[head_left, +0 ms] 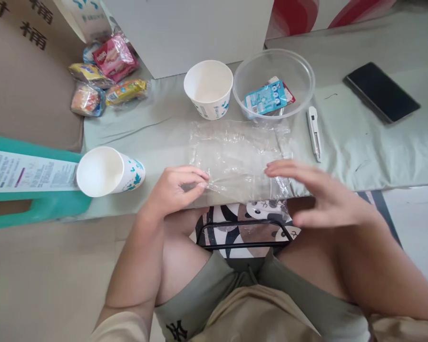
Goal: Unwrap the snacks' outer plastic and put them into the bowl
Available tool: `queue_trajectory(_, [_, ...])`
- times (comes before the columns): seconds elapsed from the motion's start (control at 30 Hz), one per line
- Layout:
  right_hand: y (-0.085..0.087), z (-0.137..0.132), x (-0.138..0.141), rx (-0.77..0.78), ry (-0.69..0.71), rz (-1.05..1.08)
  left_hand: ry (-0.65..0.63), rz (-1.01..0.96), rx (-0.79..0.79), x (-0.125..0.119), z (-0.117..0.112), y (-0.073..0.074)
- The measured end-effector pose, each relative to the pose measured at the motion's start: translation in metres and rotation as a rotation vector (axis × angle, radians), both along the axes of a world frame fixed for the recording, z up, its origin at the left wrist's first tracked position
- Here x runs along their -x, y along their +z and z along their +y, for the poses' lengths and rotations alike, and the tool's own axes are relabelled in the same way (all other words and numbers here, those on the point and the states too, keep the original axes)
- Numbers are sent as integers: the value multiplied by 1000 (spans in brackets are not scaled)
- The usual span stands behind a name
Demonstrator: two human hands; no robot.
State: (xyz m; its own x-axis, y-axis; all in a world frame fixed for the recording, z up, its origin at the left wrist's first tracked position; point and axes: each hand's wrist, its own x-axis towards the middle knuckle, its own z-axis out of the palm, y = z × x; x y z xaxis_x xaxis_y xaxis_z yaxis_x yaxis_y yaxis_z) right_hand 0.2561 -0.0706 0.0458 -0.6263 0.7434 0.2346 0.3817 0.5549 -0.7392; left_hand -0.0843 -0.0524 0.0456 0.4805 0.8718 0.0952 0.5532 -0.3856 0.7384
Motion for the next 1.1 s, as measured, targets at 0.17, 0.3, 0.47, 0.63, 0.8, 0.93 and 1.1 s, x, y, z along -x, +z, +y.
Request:
queue_trajectory(0.17, [-25,-7,3,47,0,-231,236,-39,112,2,7,-1])
queue_trajectory(0.3, [-39,6,6,95,-217,39,270,-113,180,9,13,-3])
queue_trajectory(0.47, [-41,17,9,376,-678,472,136,-148,205,12,14,-12])
queue_trajectory(0.63, [-52,20,15,211,-837,444,312,-235,141,7,18,-27])
queue_trajectory(0.8, [-56,21,23,215,-825,547,430,-687,-71,-4,31,-32])
queue_trajectory(0.93, [-57,27,37,278,-844,700,489,-801,-116,-18,42,-35])
queue_trajectory(1.1, [-48,31,46,204,-883,617,614,-612,-119,-18,44,-37])
